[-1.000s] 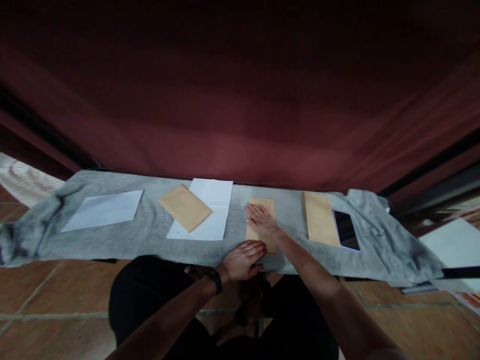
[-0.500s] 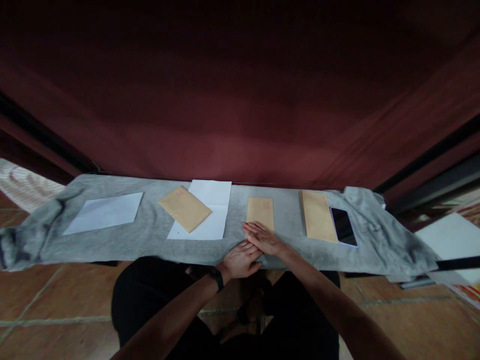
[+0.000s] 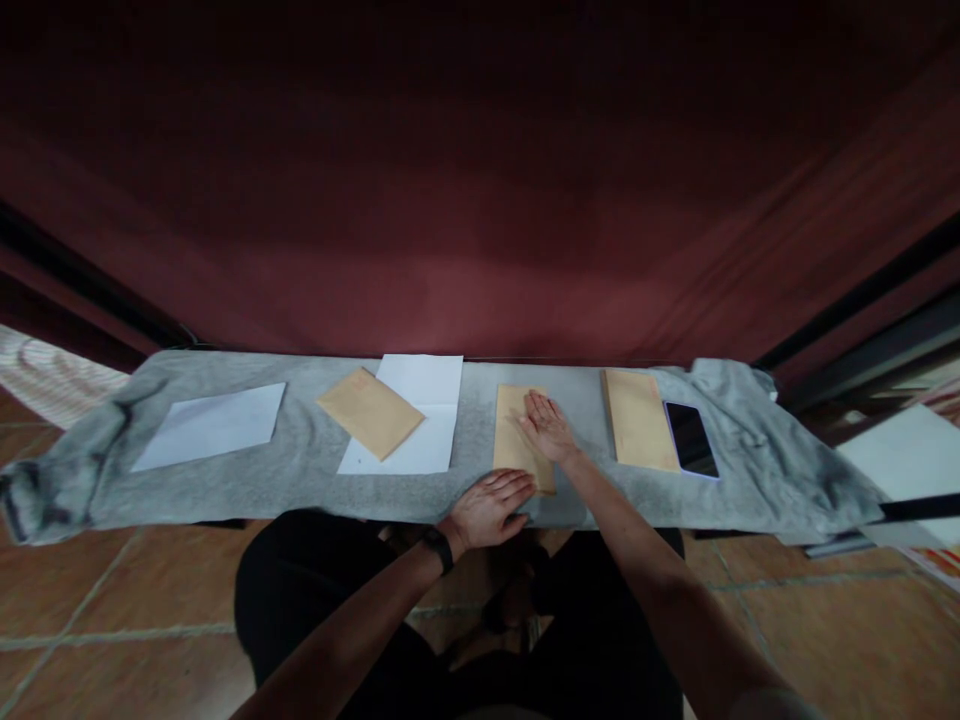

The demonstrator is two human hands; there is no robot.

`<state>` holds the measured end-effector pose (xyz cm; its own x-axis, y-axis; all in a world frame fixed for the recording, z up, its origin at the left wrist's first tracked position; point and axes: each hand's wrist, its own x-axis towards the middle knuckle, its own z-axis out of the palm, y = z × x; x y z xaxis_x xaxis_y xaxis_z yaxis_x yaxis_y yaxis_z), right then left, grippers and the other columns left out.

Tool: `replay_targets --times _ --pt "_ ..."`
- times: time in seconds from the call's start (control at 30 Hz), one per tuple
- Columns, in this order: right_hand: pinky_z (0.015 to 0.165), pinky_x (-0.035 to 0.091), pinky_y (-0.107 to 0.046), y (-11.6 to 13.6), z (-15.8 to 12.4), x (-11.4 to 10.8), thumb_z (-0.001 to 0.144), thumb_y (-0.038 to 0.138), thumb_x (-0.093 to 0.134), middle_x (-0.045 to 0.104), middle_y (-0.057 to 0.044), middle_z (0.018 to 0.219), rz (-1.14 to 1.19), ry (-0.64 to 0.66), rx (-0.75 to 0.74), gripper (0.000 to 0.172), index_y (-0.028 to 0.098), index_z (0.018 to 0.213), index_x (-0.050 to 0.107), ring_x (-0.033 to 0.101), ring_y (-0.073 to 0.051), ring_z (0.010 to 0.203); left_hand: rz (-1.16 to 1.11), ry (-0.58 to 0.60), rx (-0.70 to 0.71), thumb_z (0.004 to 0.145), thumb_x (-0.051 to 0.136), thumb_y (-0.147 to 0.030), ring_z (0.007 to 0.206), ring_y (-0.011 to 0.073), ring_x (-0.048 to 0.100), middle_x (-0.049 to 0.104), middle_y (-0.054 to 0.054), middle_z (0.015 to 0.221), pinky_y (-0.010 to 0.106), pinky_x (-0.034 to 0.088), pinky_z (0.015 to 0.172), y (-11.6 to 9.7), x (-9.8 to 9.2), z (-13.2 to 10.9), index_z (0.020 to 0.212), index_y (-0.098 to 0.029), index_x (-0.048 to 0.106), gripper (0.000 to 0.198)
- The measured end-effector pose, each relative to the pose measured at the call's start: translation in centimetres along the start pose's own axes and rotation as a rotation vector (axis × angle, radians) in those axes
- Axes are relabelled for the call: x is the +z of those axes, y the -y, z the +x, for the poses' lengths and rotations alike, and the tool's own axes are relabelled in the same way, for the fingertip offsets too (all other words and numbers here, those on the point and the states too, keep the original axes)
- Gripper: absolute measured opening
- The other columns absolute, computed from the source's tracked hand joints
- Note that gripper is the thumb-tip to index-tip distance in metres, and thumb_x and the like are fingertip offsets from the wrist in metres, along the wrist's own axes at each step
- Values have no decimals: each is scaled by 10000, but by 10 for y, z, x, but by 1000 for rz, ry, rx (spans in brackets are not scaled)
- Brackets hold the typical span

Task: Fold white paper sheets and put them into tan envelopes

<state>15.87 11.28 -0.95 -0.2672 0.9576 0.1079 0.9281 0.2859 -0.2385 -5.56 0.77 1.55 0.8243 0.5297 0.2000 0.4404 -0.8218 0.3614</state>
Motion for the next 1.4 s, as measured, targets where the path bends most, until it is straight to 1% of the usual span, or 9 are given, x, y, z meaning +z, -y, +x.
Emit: replay_targets --times 0.13,0.27,0.47,0.73,0.9,1.0,1.17,1.27,1.4 --pt "1285 154 -473 0 -4 1 1069 477 101 275 -128 1665 -18 3 28 672 111 1618 233 222 -229 1560 -7 -12 2 962 545 -349 1448 236 444 545 98 1515 431 360 1213 0 1 0 1445 -199 513 506" --pt "1288 162 -442 -2 -17 1 1070 492 135 254 -122 1674 -22 44 2 677 103 1610 255 203 -217 1565 -7 -31 1 960 547 -330 1438 235 460 552 106 1506 425 371 1208 1 3 0 1443 -186 511 506" --pt "1279 203 -459 -2 -44 1 1077 410 215 244 -106 1675 -18 51 -35 603 150 1621 234 229 -214 1558 -16 -86 -17 974 533 -315 1388 220 519 602 98 1454 417 417 1181 2 4 1 1401 -199 556 442" --pt "1265 252 -459 7 -75 3 1083 387 243 336 -106 1641 0 -17 -70 571 145 1595 315 298 -217 1534 -38 -159 -67 986 529 -272 1353 200 551 643 77 1397 404 445 1166 6 12 2 1345 -215 605 371" --pt "1243 300 -481 12 -94 5 1077 339 290 377 -135 1615 -1 -69 -103 542 123 1567 373 348 -240 1513 -69 -180 -104 976 552 -235 1335 197 563 648 79 1384 394 455 1158 8 14 4 1316 -207 624 349" --pt "1233 328 -476 13 -106 3 1069 304 337 418 -125 1594 28 -97 -138 512 147 1551 410 391 -233 1491 -80 -191 -117 989 545 -231 1311 193 581 665 75 1355 386 469 1144 10 15 5 1270 -206 651 301" --pt "1221 367 -461 12 -125 -5 1059 366 421 467 -99 1569 112 -101 -159 496 173 1512 477 442 -230 1460 -92 -219 -128 1008 503 -194 1289 186 596 677 75 1336 380 487 1126 13 18 5 1238 -194 666 283" --pt "1219 374 -464 14 -133 -7 1041 383 473 495 -93 1551 152 -119 -158 499 186 1499 497 468 -234 1442 -106 -242 -134 1018 484 -198 1276 191 605 688 77 1312 386 506 1105 14 20 5 1224 -195 676 282" --pt "1203 395 -467 18 -136 -3 1038 295 464 583 -70 1477 195 -202 -97 405 216 1413 595 552 -222 1369 -140 -298 -172 1017 469 -188 1248 196 623 700 80 1278 396 530 1076 15 21 7 1167 -199 703 279"
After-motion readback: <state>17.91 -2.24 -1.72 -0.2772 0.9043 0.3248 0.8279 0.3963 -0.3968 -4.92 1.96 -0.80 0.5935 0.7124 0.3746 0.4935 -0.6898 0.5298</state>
